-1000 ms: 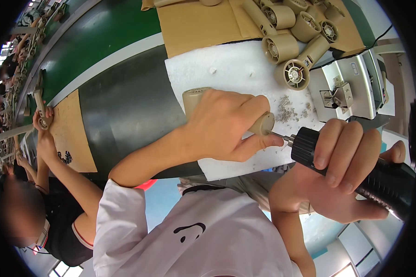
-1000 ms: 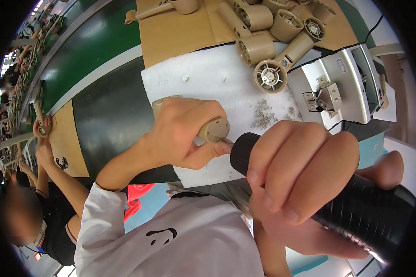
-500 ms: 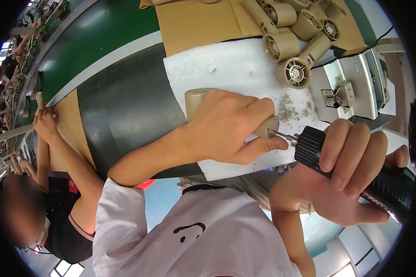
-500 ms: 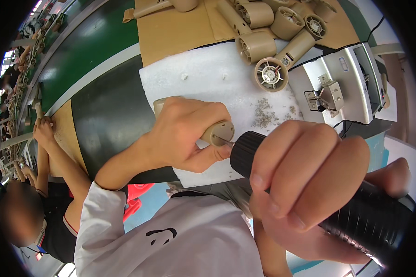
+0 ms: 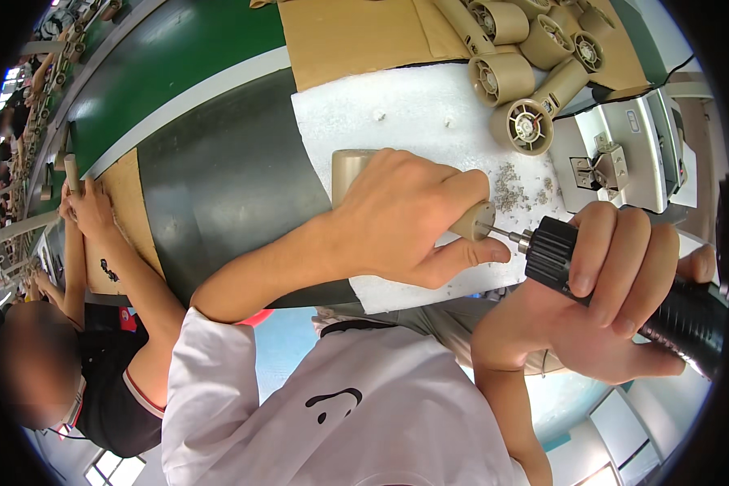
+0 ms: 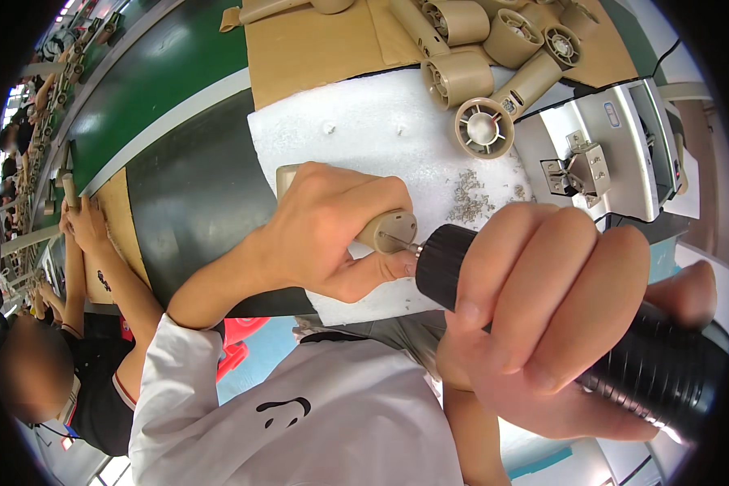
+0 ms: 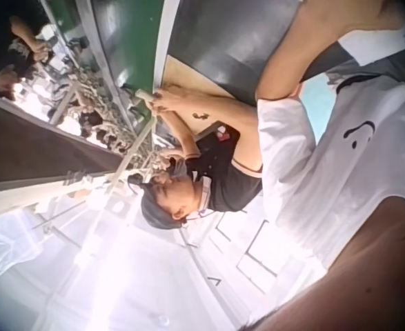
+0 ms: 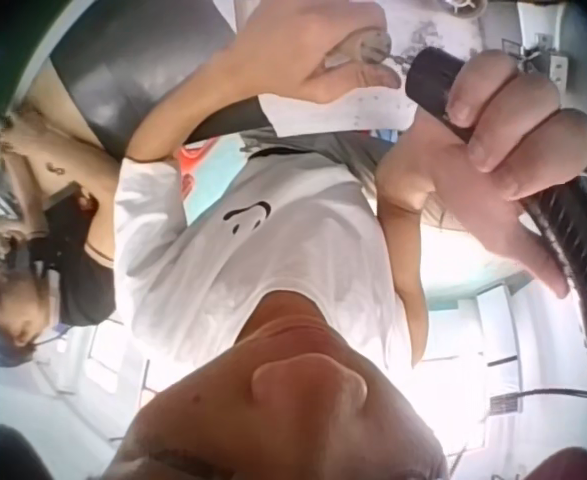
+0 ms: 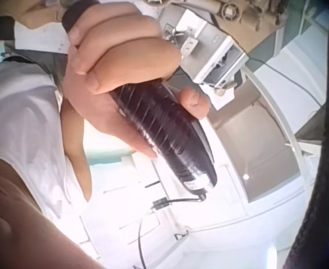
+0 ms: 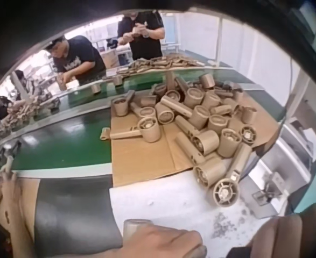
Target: Assembling the outer housings of handheld mini fans using an electric screwdriver on a factory production line.
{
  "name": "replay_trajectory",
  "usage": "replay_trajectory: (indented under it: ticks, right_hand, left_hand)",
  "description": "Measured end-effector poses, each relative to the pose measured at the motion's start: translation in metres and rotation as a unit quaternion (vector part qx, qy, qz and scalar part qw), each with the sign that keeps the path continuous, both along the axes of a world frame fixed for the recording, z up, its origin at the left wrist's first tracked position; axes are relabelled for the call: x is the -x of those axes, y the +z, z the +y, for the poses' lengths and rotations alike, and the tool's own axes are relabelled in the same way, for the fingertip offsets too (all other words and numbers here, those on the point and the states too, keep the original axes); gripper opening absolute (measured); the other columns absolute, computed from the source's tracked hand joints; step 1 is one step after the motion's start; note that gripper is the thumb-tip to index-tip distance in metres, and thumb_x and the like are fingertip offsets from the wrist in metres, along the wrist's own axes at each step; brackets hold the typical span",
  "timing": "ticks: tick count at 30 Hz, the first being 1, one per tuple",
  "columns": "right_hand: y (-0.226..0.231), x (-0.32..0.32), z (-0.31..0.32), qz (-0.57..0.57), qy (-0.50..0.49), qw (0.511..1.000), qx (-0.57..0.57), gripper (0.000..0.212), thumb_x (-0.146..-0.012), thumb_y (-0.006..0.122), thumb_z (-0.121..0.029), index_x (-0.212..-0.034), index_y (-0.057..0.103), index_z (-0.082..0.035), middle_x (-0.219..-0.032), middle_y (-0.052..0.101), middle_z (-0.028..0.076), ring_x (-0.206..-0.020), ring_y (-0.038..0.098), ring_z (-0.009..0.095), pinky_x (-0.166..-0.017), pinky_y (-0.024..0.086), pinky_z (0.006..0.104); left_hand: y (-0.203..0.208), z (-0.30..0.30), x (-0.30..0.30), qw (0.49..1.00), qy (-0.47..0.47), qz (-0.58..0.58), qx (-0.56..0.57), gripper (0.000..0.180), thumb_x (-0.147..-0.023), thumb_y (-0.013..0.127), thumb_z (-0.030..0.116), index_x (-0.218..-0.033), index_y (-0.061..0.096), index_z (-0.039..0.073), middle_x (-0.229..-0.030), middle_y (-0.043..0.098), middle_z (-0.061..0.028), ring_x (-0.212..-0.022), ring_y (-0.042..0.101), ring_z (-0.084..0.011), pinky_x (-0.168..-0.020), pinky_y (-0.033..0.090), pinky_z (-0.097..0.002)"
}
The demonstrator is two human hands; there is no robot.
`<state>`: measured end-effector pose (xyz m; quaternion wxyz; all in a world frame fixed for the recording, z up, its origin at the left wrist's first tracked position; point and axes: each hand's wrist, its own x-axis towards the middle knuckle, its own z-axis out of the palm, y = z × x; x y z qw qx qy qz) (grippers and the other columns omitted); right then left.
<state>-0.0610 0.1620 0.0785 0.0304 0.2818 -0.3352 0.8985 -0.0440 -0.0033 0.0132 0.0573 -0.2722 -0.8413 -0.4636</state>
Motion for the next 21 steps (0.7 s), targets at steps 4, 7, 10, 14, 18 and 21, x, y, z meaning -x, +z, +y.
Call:
replay_trajectory:
  ticks: [4,7,10,14,18,21]
  right_hand:
    - [0.003,0.004,0.0,-0.03,-0.007,0.999,0.013,0.039,-0.086,0.05,-0.036,-0.11,0.049,-0.005,-0.062,0.046,-0.003,-0.054,0.043,0.008,-0.053,0.035,0.0239]
    - [0.004,0.002,-0.001,-0.055,-0.007,0.998,0.029,0.038,-0.085,0.047,-0.034,-0.11,0.048,-0.005,-0.062,0.045,-0.003,-0.054,0.042,0.008,-0.054,0.035,0.0243]
    - [0.005,0.001,0.0,-0.069,-0.039,0.996,0.038,0.039,-0.084,0.045,-0.034,-0.11,0.048,-0.005,-0.063,0.045,-0.003,-0.055,0.042,0.008,-0.055,0.035,0.0247]
    - [0.001,0.003,0.007,-0.072,-0.062,0.993,0.069,0.043,-0.083,0.043,-0.037,-0.108,0.049,-0.002,-0.064,0.045,-0.003,-0.057,0.042,0.008,-0.056,0.036,0.0248]
    - [-0.004,0.006,0.005,-0.066,-0.05,0.993,0.084,0.046,-0.082,0.042,-0.037,-0.108,0.05,0.001,-0.065,0.045,-0.003,-0.058,0.042,0.008,-0.056,0.036,0.0246]
    - [-0.007,0.006,0.005,-0.057,-0.022,0.994,0.094,0.048,-0.082,0.042,-0.036,-0.109,0.052,0.003,-0.066,0.045,-0.003,-0.058,0.042,0.008,-0.056,0.036,0.0243]
  left_hand:
    - [0.0,0.001,0.001,1.0,-0.008,-0.01,-0.003,0.034,-0.074,0.076,0.034,-0.074,0.056,0.007,-0.055,0.053,-0.0034,-0.044,0.049,-0.023,-0.041,0.037,-0.0323]
    - [0.0,0.001,0.001,1.0,-0.009,-0.008,-0.003,0.035,-0.075,0.076,0.036,-0.073,0.056,0.007,-0.055,0.053,-0.003,-0.044,0.049,-0.0223,-0.04,0.036,-0.0319]
    - [-0.001,0.002,0.002,1.0,-0.012,-0.006,-0.012,0.035,-0.076,0.076,0.037,-0.073,0.056,0.007,-0.054,0.052,-0.003,-0.043,0.048,-0.022,-0.04,0.035,-0.0315]
    - [0.0,0.001,0.001,1.0,-0.014,-0.006,0.002,0.036,-0.076,0.075,0.037,-0.073,0.057,0.007,-0.053,0.051,-0.0029,-0.042,0.047,-0.0218,-0.04,0.035,-0.0315]
    - [0.0,0.002,0.001,1.0,-0.011,-0.005,0.004,0.037,-0.076,0.076,0.038,-0.073,0.056,0.007,-0.053,0.05,-0.0028,-0.042,0.047,-0.0219,-0.04,0.035,-0.0318]
    - [0.0,0.002,0.002,1.0,-0.014,-0.008,0.004,0.036,-0.076,0.075,0.037,-0.073,0.056,0.007,-0.053,0.05,-0.0029,-0.042,0.047,-0.0219,-0.04,0.035,-0.0317]
